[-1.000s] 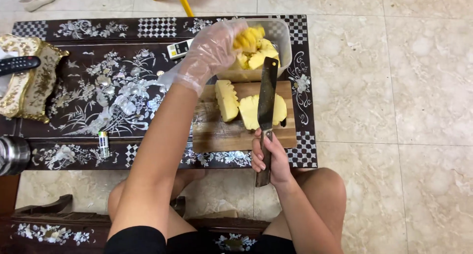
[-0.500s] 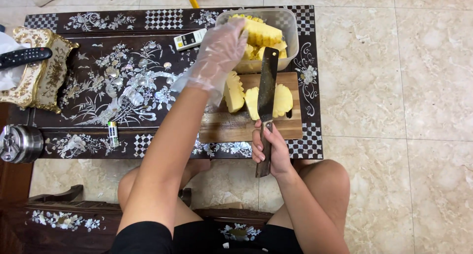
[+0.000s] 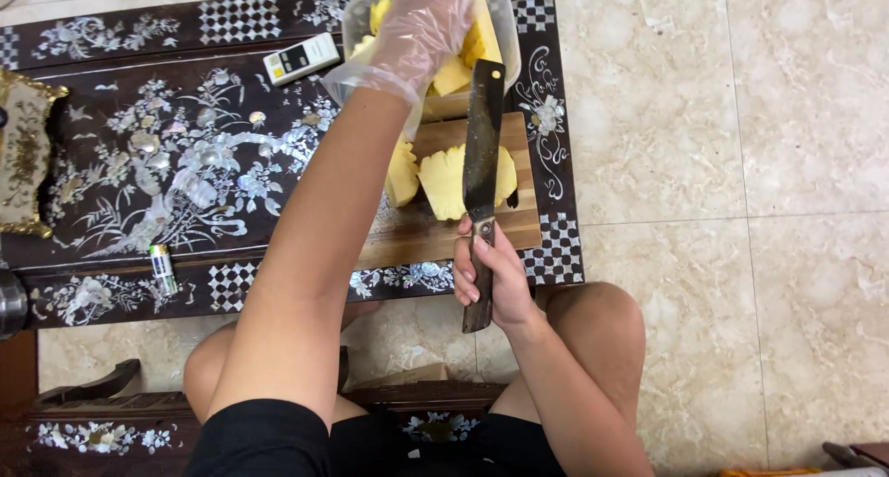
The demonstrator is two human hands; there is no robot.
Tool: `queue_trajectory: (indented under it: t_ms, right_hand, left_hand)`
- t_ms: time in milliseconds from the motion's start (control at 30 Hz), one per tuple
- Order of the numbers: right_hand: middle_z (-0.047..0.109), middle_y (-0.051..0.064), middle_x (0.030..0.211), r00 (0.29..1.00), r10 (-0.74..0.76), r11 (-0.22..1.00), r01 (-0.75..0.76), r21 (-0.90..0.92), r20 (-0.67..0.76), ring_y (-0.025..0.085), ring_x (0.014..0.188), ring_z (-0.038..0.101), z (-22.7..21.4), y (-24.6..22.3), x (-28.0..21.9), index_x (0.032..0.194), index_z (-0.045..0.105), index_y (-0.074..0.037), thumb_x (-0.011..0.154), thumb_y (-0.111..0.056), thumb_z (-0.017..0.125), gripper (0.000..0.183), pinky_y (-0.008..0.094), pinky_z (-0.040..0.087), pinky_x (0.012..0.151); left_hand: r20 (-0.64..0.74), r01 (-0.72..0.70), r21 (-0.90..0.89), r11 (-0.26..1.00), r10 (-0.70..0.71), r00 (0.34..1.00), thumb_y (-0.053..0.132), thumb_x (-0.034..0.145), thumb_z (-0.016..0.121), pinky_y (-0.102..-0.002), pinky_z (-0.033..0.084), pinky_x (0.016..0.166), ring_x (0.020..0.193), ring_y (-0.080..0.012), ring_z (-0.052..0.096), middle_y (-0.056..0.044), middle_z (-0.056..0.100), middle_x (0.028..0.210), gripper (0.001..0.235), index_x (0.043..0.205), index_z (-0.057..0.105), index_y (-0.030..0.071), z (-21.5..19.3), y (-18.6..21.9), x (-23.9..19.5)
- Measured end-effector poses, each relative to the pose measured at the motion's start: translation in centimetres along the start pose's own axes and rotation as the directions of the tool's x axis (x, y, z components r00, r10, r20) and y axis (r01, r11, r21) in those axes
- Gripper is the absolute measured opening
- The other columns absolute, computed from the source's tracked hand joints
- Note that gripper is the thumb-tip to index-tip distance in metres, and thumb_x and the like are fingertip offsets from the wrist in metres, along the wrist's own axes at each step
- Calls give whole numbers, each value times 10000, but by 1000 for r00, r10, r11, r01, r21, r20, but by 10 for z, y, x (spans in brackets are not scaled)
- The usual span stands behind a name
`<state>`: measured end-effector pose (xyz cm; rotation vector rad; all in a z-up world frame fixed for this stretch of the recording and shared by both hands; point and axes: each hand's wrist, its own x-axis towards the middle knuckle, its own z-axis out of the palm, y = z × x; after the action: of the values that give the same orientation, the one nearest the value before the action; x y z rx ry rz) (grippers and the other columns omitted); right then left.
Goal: The person sits at a low table and uses a cleaver to cut peeled pineapple halves into smaller chunks on a wooden cutting board, then places the cut pieces into a clear plastic bag. They continue cutting more pineapple pieces and filling the bag throughout the clip.
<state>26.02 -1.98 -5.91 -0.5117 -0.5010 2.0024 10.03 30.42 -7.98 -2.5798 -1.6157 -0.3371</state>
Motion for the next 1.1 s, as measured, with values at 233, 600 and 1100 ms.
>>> queue_trajectory:
  t_ms: [233, 600, 1100]
  right_hand:
    - [458, 41, 733, 999, 41, 999, -40, 24, -11, 118, 521, 455, -1, -1, 0, 1262, 442, -62, 1091, -264, 461, 266, 269, 450, 506]
    - [510, 58, 723, 978, 101, 958, -145, -248, -182, 139, 543, 518, 8, 11, 6, 1207, 490, -58, 1085, -258, 465, 235, 289, 483, 531]
    - [542, 55, 714, 985, 96, 923, -142, -358, -143, 137, 565, 540, 0, 20, 12, 1214, 503, -44, 1073, -288, 509, 282, 284, 486, 531]
  left_hand:
    - [225, 134, 120, 984, -159, 961, 209, 1131, 567, -404, 551, 780, 922, -256, 685, -108, 705, 1037, 156, 1148, 705, 137, 4, 3, -21]
    - [-87, 209, -770, 603, -425, 901, 227, 1033, 609, -342, 593, 1089, 1183, -216, 731, -74, 732, 1278, 305, 1302, 665, 96, -152, 53, -207]
    - [40, 143, -288, 947, -137, 990, 578, 848, 831, -390, 446, 1133, 1422, -278, 518, -121, 438, 1612, 883, 1532, 484, 142, -54, 20, -255]
